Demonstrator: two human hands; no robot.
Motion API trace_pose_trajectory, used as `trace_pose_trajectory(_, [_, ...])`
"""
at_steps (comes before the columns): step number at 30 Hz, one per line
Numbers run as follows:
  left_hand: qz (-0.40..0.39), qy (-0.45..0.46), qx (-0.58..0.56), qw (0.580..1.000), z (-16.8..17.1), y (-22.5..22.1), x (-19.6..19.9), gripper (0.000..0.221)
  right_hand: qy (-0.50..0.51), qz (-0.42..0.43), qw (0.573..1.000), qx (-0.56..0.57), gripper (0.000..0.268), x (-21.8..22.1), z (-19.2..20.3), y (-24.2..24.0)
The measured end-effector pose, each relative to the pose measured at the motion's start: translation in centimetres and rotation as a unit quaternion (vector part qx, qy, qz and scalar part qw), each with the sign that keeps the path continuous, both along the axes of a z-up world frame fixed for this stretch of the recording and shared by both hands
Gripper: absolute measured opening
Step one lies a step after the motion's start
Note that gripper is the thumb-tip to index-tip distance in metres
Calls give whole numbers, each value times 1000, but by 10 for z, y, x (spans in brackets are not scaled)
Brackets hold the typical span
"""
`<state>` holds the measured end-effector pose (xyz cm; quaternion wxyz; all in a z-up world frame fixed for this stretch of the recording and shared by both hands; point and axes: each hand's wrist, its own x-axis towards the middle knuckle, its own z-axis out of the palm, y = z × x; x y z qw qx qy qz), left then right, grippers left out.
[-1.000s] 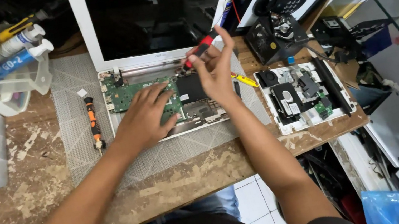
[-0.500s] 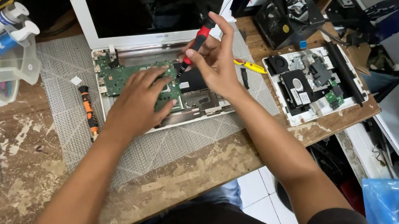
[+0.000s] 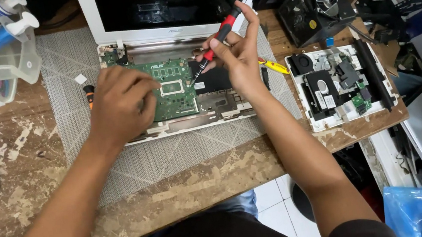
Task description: Removing internal components including the motherboard from a laptop using a screwdriver
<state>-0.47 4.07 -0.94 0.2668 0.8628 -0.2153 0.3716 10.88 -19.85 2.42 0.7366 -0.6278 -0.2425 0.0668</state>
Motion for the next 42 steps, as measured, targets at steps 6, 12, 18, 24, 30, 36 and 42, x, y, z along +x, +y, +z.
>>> trace_pose_trajectory(6, [8, -25, 11, 1000, 2, 7, 1, 14, 68, -2, 996, 58, 70, 8, -7, -1])
trace_pose_trajectory(12, [5, -22, 7, 1000, 0, 8, 1, 15, 43, -16, 999, 18, 70, 3, -3, 0])
trace_pose_trajectory(18, [-17, 2, -3, 1000, 1, 9, -1, 15, -44, 1, 998, -38, 67, -6, -4, 3])
trace_pose_trajectory(24, [-38, 116, -9, 993, 5, 8, -1, 13, -87, 26, 995, -40, 67, -9, -9, 5])
trace_pose_trajectory(30, [-44, 211, 66, 974, 14, 8, -3, 34, -142, 45, 989, -11, 66, -12, -11, 7])
trace_pose_trajectory(36, [-94, 182, 136, 969, 9, -12, -3, 24, -315, 129, 940, -6, 67, -3, -17, 6])
trace_pose_trajectory(42, [-89, 261, 145, 950, 25, -22, -7, 24, -306, 139, 942, -1, 71, 2, -35, 3])
